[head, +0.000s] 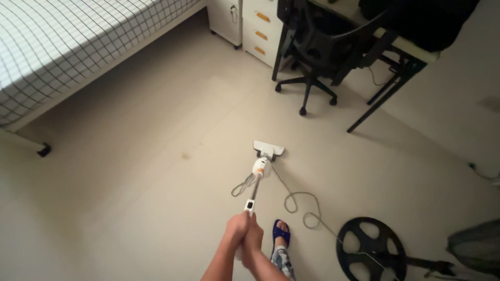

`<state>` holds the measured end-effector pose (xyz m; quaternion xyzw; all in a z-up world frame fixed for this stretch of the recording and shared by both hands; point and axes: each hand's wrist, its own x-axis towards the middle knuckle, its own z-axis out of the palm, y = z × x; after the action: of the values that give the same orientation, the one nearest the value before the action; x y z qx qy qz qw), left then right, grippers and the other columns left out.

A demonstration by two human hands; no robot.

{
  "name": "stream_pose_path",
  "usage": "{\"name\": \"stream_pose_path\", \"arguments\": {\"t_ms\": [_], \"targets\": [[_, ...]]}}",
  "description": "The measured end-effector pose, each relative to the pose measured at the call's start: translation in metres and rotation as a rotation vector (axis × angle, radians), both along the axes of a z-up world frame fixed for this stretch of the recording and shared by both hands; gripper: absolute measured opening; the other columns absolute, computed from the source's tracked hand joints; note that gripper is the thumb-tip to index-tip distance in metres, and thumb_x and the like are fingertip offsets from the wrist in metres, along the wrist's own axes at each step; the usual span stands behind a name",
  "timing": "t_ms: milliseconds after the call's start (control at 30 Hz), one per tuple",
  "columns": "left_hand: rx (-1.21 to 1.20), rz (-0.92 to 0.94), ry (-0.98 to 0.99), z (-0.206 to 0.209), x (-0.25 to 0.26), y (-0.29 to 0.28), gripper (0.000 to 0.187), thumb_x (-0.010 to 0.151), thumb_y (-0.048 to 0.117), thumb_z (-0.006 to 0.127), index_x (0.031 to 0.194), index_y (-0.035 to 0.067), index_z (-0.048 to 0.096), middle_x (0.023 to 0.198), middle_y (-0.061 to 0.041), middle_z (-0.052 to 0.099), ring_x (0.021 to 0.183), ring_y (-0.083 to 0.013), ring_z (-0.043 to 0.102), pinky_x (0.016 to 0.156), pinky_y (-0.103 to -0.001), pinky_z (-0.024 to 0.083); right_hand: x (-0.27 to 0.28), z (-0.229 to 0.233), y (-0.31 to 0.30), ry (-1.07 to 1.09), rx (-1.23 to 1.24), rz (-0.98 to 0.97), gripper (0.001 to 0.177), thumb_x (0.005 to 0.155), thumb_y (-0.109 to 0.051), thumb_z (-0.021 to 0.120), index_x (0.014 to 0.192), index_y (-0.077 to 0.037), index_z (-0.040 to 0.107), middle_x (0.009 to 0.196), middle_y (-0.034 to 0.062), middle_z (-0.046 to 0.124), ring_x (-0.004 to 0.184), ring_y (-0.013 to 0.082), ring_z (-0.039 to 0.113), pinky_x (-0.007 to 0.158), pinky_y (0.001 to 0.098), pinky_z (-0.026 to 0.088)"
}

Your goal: The person vacuums the floor of a bedroom, moving an office chair aside to clean the space underneath it and navigating around a bed and cabinets.

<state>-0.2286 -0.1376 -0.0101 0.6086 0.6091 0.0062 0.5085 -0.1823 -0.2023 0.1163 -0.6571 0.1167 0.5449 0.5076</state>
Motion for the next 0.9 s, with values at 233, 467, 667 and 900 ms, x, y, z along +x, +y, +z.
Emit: {"name": "stream_pose_path", "arguments": {"t_ms": [233, 467, 667, 900], "targets": [[0.001, 0.15, 0.047, 0.041, 0.017, 0.015, 0.057, 0.098, 0.039, 0.034, 0.109, -0.001, 0.072, 0.117, -0.03, 0.068, 0.117, -0.0466, 0.062, 0.102, -0.052, 0.045, 0.022, 0.051, 0.013, 0.024, -0.02, 0.205, 0.06, 0.097, -0.058, 0.052, 0.118, -0.006, 0.072, 0.1, 0.0087, 0.073, 0.093, 0.023, 0.067, 0.079, 0.0393, 0.05], [-0.138, 0.532, -0.004, 0.052, -0.023, 0.04, 0.057, 0.099, 0.039, 0.036, 0.112, -0.004, 0.071, 0.118, -0.033, 0.068, 0.118, -0.0461, 0.064, 0.105, -0.051, 0.047, -0.005, -0.024, 0.048, -0.007, 0.021, 0.407, 0.057, 0.095, -0.057, 0.054, 0.116, -0.008, 0.074, 0.096, 0.0071, 0.072, 0.086, 0.0208, 0.064, 0.075, 0.0365, 0.05], [-0.112, 0.437, 0.038, -0.003, -0.08, 0.105, 0.058, 0.101, 0.038, 0.035, 0.114, -0.006, 0.071, 0.121, -0.032, 0.068, 0.121, -0.0456, 0.063, 0.107, -0.05, 0.045, -0.053, -0.131, 0.108, -0.048, 0.165, 0.371, 0.055, 0.098, -0.053, 0.054, 0.11, -0.004, 0.075, 0.091, 0.0086, 0.073, 0.081, 0.0201, 0.065, 0.073, 0.0358, 0.053], [-0.043, 0.334, 0.055, -0.039, -0.07, 0.228, 0.056, 0.106, 0.037, 0.032, 0.112, -0.005, 0.068, 0.119, -0.035, 0.066, 0.118, -0.0483, 0.061, 0.106, -0.051, 0.044, -0.048, -0.114, 0.229, -0.046, 0.158, 0.304, 0.047, 0.102, -0.045, 0.054, 0.111, -0.002, 0.071, 0.086, 0.0111, 0.066, 0.076, 0.0226, 0.06, 0.069, 0.0402, 0.051]]}}
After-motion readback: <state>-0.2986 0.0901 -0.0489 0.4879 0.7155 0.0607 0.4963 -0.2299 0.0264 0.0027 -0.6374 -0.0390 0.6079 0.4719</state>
